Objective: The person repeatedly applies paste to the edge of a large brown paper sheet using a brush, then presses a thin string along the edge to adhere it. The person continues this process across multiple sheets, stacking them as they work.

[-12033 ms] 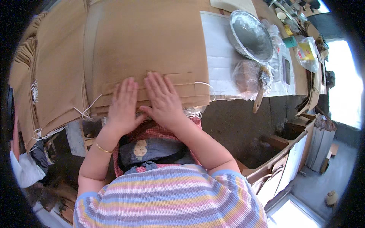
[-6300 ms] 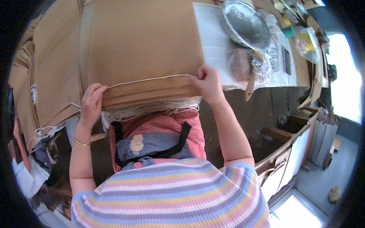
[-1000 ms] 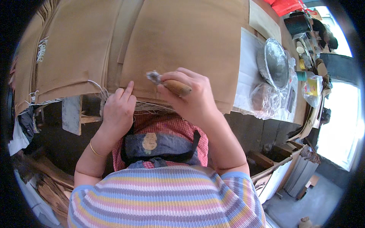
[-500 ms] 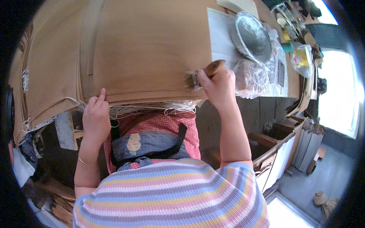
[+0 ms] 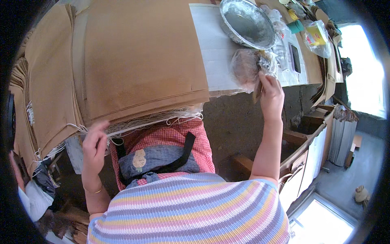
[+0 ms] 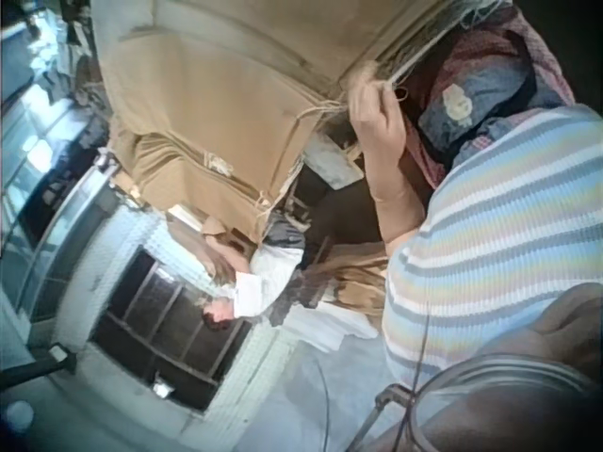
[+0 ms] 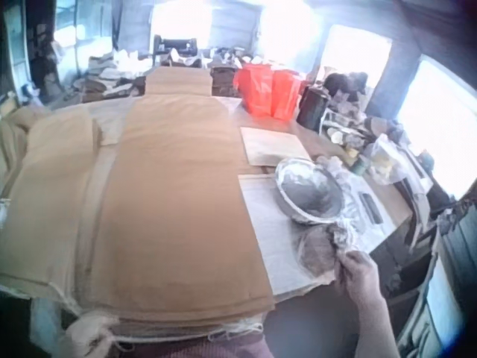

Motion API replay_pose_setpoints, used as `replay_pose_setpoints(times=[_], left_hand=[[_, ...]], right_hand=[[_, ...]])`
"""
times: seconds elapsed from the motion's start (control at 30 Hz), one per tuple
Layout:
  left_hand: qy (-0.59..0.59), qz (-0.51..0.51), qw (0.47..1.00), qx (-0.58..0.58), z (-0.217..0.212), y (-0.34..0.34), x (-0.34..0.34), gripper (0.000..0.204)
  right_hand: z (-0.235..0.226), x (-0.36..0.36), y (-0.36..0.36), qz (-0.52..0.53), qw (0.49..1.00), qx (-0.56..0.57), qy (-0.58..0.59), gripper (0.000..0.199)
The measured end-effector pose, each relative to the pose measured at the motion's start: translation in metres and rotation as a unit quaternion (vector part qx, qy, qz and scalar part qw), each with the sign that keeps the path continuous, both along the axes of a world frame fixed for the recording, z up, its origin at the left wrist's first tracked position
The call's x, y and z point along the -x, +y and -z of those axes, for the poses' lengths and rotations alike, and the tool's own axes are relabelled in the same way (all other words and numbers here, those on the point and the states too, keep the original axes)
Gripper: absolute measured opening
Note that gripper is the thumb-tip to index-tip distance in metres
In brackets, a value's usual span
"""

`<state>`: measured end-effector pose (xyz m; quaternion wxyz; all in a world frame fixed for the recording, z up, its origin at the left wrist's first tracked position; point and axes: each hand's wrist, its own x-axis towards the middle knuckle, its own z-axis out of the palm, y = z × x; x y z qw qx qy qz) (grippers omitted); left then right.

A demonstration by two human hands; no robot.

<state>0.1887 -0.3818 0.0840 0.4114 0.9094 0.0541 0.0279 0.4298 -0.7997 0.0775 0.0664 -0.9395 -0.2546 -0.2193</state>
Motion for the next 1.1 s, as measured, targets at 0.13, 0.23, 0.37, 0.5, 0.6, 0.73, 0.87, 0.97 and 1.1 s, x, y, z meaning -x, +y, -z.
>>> replay_pose_setpoints(times=[0.13, 0.23, 0.37, 0.5, 0.6, 0.73, 0.87, 0.97, 1.1], left_hand=[[0.027, 0.053, 0.965, 0.254, -0.046, -0.020, 0.013, 0.002], [-0.087, 0.015, 0.973, 0.215, -0.062, -0.032, 0.007, 0.002], [-0.099, -0.117, 0.988, 0.025, -0.068, 0.001, 0.018, 0.008], [-0.087, 0.030, 0.994, -0.059, -0.085, -0.004, 0.007, 0.011], [-0.083, 0.131, 0.988, 0.015, -0.093, -0.031, -0.011, 0.013], [-0.084, 0.049, 0.993, -0.064, -0.088, -0.019, -0.001, 0.011], [-0.080, -0.056, 0.990, -0.098, -0.067, 0.014, 0.014, 0.010], [-0.108, -0.084, 0.986, -0.095, -0.049, 0.037, -0.003, 0.009], [-0.054, -0.085, 0.995, -0.026, 0.010, 0.051, -0.049, 0.005]], right_hand=[[0.013, 0.058, 0.050, -0.127, 0.965, -0.144, 0.180, 0.043], [0.038, 0.120, 0.133, -0.326, 0.791, -0.267, 0.444, 0.033], [0.031, 0.108, 0.115, -0.361, 0.667, -0.237, 0.607, 0.028], [0.008, 0.099, 0.147, -0.371, 0.760, -0.357, 0.396, 0.045], [0.003, 0.130, 0.203, -0.492, 0.607, -0.391, 0.487, 0.033], [0.003, 0.125, 0.185, -0.475, 0.491, -0.301, 0.665, 0.018], [-0.017, 0.086, 0.118, -0.332, 0.698, -0.289, 0.565, 0.016], [-0.032, 0.061, 0.100, -0.193, 0.791, -0.358, 0.458, 0.016], [0.011, 0.004, 0.113, -0.075, 0.789, -0.338, 0.508, 0.009]])
